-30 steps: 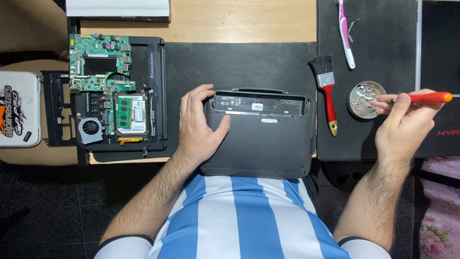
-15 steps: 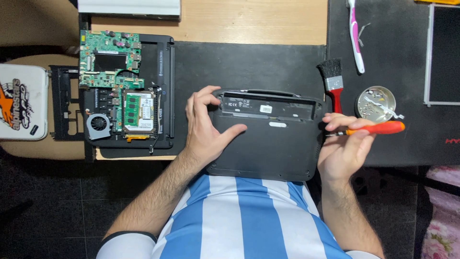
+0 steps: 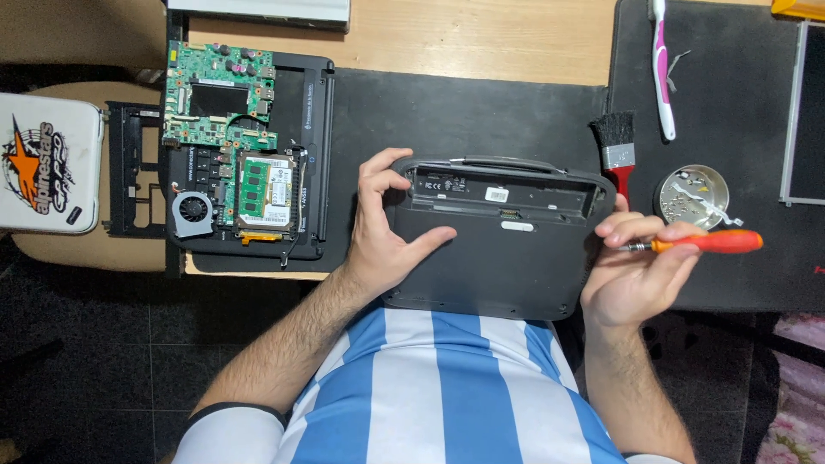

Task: The person is repairing a laptop by removing the motherboard and reassembling the device. They use a screwdriver to remove screws from the bottom case, detach the motherboard, and then reattach the bottom cover and battery.

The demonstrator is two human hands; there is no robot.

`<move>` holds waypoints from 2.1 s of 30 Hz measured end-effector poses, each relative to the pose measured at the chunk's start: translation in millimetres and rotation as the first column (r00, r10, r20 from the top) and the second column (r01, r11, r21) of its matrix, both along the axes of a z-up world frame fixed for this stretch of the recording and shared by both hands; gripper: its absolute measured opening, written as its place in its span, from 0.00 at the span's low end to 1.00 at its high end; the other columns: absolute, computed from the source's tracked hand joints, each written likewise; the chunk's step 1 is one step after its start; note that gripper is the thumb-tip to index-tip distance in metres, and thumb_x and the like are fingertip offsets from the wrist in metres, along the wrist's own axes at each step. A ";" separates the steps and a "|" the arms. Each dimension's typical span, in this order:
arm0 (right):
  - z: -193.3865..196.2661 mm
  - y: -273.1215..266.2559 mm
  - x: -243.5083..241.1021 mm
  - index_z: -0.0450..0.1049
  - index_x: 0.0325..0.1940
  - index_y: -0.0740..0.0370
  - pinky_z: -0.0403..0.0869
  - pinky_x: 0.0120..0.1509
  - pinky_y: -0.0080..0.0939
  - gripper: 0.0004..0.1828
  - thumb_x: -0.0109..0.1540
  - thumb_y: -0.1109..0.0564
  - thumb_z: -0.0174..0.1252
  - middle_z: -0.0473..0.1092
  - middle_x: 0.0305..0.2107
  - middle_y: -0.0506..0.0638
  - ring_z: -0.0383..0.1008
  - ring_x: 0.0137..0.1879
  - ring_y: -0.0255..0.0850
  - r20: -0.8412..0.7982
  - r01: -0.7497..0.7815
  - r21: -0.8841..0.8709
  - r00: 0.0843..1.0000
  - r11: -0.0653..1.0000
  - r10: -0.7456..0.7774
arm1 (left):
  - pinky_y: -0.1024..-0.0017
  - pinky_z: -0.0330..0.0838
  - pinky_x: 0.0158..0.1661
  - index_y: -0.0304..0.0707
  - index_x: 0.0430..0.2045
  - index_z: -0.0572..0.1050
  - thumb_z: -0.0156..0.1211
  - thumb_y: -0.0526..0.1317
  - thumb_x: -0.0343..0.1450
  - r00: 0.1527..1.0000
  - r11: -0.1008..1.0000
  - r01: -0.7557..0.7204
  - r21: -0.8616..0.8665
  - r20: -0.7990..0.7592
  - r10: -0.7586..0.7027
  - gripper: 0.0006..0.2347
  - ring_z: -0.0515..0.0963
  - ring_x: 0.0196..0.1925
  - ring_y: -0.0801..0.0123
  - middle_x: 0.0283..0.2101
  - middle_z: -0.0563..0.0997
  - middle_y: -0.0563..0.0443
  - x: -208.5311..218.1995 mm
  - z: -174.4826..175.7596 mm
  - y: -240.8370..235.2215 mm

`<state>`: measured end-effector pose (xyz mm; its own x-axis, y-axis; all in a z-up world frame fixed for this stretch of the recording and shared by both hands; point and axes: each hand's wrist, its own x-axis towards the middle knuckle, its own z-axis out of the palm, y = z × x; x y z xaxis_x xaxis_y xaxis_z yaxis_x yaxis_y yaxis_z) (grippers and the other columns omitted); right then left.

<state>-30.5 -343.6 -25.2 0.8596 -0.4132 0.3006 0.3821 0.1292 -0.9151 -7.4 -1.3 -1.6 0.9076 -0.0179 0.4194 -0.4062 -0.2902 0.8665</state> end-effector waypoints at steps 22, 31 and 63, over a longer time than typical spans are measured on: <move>-17.7 0.1 66.1 0.59 0.62 0.53 0.86 0.85 0.57 0.20 0.89 0.37 0.33 0.69 0.26 0.54 0.84 0.38 0.48 -0.037 0.030 -0.052 0.999 0.998 -0.032 | 0.13 0.39 0.83 0.36 0.75 0.77 0.91 0.65 0.65 0.980 0.837 0.192 0.513 -0.151 -0.133 0.46 0.42 0.93 0.09 0.92 0.51 0.16 -4.4 47.6 1.6; -18.0 9.4 79.4 0.67 0.57 0.54 0.83 0.70 0.47 0.18 0.89 0.39 0.45 0.72 0.36 0.53 0.80 0.42 0.43 0.009 0.020 -0.120 1.000 0.993 -0.019 | 0.19 0.35 0.87 0.56 0.83 0.73 0.93 0.72 0.59 0.967 0.692 0.252 0.677 -0.151 -0.205 0.55 0.51 0.96 0.33 0.93 0.57 0.33 -4.2 10.1 12.1; 25.8 -33.8 -39.4 0.58 0.82 0.63 0.86 0.59 0.59 0.36 0.78 0.77 0.71 0.82 0.50 0.78 0.88 0.53 0.63 0.124 -0.040 -0.825 0.960 0.564 0.251 | 0.16 0.42 0.92 0.33 0.87 0.62 1.04 0.48 0.66 0.945 0.848 0.320 0.422 -0.084 -0.315 0.57 0.57 0.98 0.29 0.93 0.64 0.32 5.4 -7.4 36.0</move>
<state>-69.9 -377.3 0.6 0.7587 0.2193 0.6135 0.6150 -0.5517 -0.5634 -2.0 34.8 -8.9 0.8262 -0.4800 0.2950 -0.5307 -0.4872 0.6936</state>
